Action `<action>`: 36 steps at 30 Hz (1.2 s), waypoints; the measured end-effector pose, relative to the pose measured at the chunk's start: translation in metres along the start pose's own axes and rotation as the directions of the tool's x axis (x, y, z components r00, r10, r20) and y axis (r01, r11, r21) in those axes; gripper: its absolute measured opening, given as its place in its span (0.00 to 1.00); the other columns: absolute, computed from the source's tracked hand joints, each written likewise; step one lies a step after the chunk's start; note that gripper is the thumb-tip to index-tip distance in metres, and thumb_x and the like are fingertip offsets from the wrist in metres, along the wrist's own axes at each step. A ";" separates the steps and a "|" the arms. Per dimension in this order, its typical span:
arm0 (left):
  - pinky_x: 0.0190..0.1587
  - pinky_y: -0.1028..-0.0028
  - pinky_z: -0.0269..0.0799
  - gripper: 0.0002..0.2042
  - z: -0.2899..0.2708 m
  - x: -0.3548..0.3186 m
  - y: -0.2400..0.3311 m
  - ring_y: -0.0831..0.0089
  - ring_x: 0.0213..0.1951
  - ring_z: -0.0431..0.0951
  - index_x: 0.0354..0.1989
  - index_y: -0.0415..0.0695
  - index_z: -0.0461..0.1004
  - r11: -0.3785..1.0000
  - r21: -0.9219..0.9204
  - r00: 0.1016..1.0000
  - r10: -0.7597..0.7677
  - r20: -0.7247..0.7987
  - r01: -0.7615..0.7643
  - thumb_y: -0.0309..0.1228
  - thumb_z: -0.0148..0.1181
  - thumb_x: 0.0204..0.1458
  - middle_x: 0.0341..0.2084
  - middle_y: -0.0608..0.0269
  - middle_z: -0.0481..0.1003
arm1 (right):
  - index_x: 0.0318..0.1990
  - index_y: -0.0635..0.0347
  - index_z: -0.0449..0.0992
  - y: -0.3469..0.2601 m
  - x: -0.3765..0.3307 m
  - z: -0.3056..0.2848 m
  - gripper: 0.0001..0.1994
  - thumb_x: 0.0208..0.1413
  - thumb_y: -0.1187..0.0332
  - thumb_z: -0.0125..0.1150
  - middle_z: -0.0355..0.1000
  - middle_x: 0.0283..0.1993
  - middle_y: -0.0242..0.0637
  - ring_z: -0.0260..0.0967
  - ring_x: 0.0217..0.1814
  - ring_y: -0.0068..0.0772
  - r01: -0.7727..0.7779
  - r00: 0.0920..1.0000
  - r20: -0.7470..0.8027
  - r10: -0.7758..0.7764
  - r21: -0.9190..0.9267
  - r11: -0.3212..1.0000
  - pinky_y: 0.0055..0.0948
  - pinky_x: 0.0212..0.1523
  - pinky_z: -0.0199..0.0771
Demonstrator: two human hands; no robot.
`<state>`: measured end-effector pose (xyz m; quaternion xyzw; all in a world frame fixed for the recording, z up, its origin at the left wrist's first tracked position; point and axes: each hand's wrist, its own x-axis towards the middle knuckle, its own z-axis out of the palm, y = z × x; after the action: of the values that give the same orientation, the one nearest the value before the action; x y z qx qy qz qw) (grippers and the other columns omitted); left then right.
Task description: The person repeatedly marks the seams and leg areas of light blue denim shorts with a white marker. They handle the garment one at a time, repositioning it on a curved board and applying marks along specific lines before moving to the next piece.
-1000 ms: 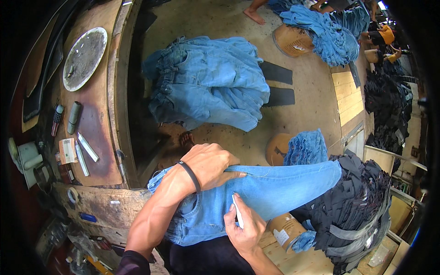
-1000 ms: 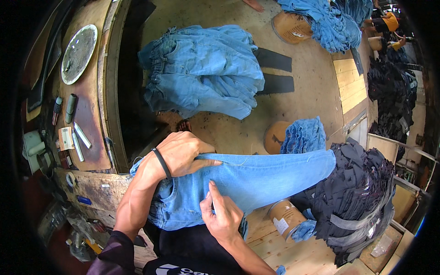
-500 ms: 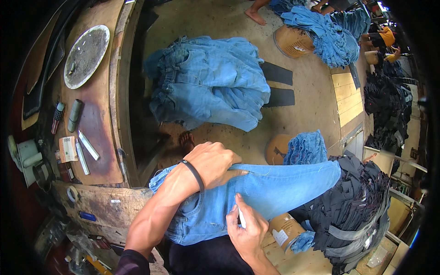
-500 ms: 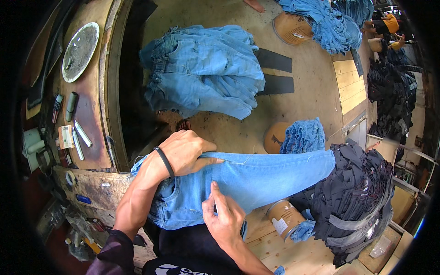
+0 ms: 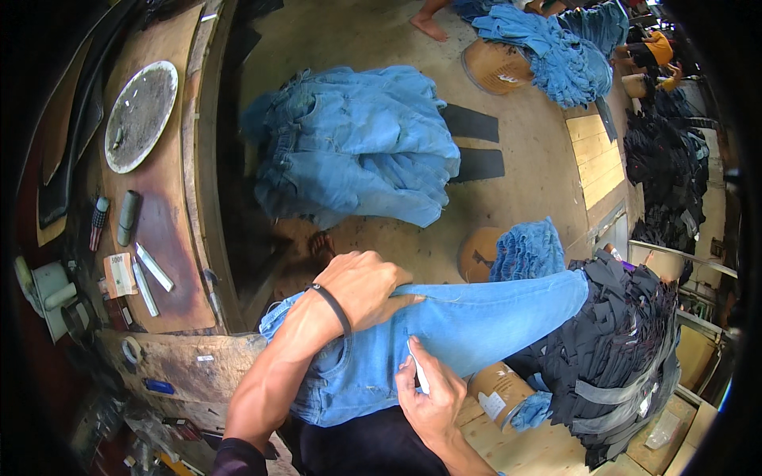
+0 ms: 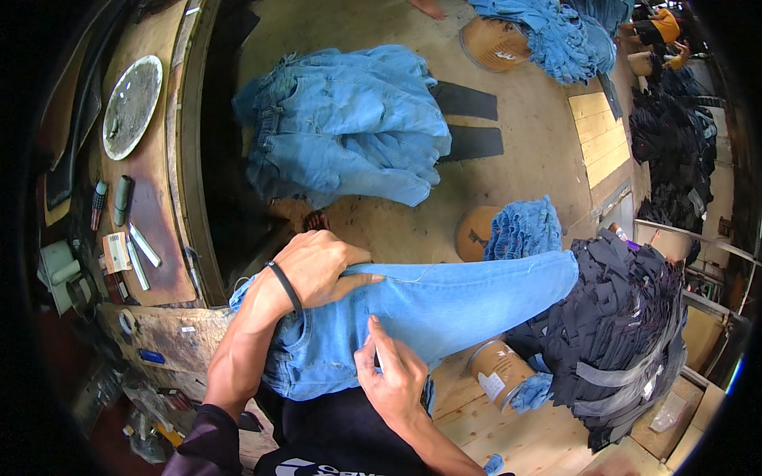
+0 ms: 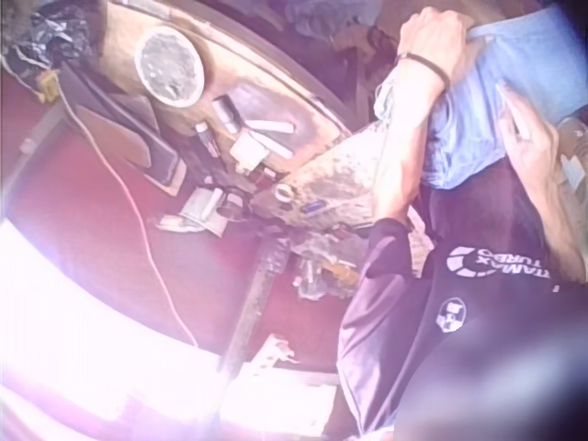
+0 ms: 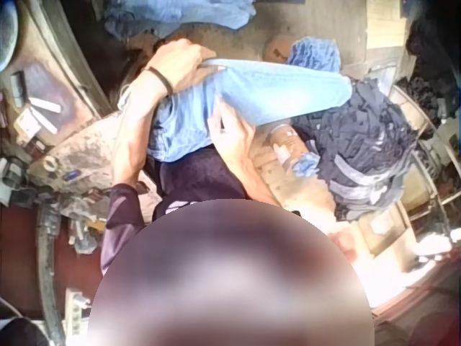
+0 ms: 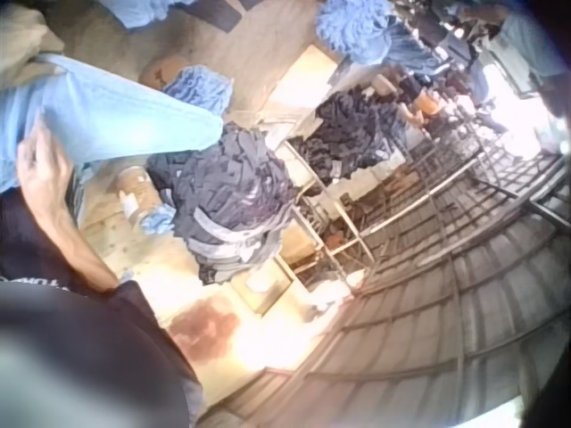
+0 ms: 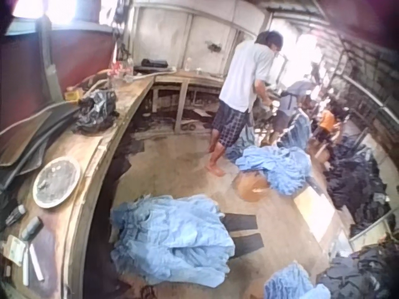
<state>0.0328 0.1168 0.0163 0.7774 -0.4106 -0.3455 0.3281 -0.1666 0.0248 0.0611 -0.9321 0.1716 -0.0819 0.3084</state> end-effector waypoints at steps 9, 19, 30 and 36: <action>0.38 0.52 0.79 0.17 -0.001 0.001 0.001 0.43 0.34 0.83 0.37 0.40 0.86 1.000 0.020 1.000 -0.010 0.021 0.010 0.44 0.68 0.59 0.27 0.42 0.82 | 0.55 0.72 0.81 0.001 0.001 -0.004 0.19 0.54 0.83 0.67 0.79 0.32 0.46 0.78 0.27 0.40 -0.031 0.999 0.035 0.031 0.000 1.000 0.34 0.30 0.79; 0.38 0.52 0.80 0.16 -0.002 0.000 0.002 0.43 0.34 0.84 0.38 0.41 0.86 1.000 -0.006 1.000 0.001 0.013 -0.001 0.44 0.68 0.60 0.27 0.42 0.82 | 0.53 0.72 0.82 -0.003 -0.002 -0.008 0.17 0.55 0.83 0.66 0.85 0.45 0.53 0.86 0.38 0.47 -0.075 0.997 0.034 0.073 0.049 0.996 0.35 0.38 0.85; 0.38 0.52 0.80 0.17 -0.003 0.001 0.003 0.43 0.34 0.84 0.39 0.41 0.87 0.999 0.007 0.998 -0.038 0.041 0.037 0.45 0.67 0.60 0.27 0.41 0.82 | 0.53 0.73 0.82 -0.002 -0.001 -0.009 0.16 0.56 0.83 0.67 0.84 0.43 0.53 0.85 0.36 0.45 -0.142 0.986 0.090 0.139 0.021 0.990 0.35 0.37 0.84; 0.39 0.52 0.80 0.18 0.000 0.000 0.000 0.43 0.35 0.84 0.40 0.40 0.87 0.999 -0.014 0.999 -0.033 0.023 0.033 0.45 0.67 0.60 0.28 0.40 0.82 | 0.57 0.72 0.80 0.004 0.000 -0.005 0.20 0.56 0.84 0.66 0.77 0.28 0.45 0.75 0.24 0.37 -0.045 0.999 0.022 0.044 0.033 0.998 0.34 0.26 0.76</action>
<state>0.0330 0.1164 0.0166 0.7778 -0.3989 -0.3626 0.3232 -0.1686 0.0188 0.0630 -0.9235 0.1876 -0.0681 0.3276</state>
